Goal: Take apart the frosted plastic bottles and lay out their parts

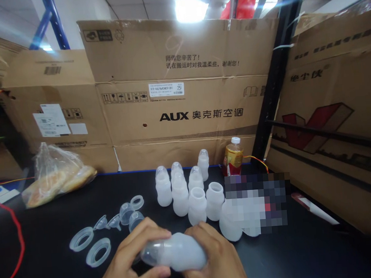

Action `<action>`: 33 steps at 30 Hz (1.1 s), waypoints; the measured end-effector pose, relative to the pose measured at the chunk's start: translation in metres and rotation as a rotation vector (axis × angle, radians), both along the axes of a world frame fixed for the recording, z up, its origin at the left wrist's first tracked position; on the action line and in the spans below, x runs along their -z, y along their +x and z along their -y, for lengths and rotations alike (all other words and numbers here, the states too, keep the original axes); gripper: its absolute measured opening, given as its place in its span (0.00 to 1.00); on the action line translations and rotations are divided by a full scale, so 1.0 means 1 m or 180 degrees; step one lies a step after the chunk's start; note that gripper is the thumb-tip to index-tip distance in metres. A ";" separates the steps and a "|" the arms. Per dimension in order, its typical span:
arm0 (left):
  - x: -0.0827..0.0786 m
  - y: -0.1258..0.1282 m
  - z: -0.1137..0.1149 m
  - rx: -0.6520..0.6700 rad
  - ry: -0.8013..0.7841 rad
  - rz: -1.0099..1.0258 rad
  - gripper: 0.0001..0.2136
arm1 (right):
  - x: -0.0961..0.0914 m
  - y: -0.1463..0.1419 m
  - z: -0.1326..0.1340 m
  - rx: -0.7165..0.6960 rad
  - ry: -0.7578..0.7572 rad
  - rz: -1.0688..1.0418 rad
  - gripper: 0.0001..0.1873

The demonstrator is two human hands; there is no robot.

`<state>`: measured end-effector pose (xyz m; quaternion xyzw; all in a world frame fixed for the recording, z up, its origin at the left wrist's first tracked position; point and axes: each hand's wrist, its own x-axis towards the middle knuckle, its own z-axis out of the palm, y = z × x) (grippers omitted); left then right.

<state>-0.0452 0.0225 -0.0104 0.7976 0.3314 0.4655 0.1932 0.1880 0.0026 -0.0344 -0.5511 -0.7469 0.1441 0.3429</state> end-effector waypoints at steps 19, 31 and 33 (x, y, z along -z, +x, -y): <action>-0.009 -0.001 -0.002 0.0375 -0.0205 0.0027 0.25 | -0.005 0.001 0.001 0.0011 0.0001 -0.0005 0.19; -0.017 0.001 -0.005 -0.0371 0.0692 -0.0579 0.29 | 0.004 0.004 0.001 -0.0186 0.0088 0.0389 0.21; -0.013 0.000 -0.006 -0.0295 0.0741 -0.0431 0.22 | 0.006 0.004 0.001 -0.0200 0.0110 0.0394 0.20</action>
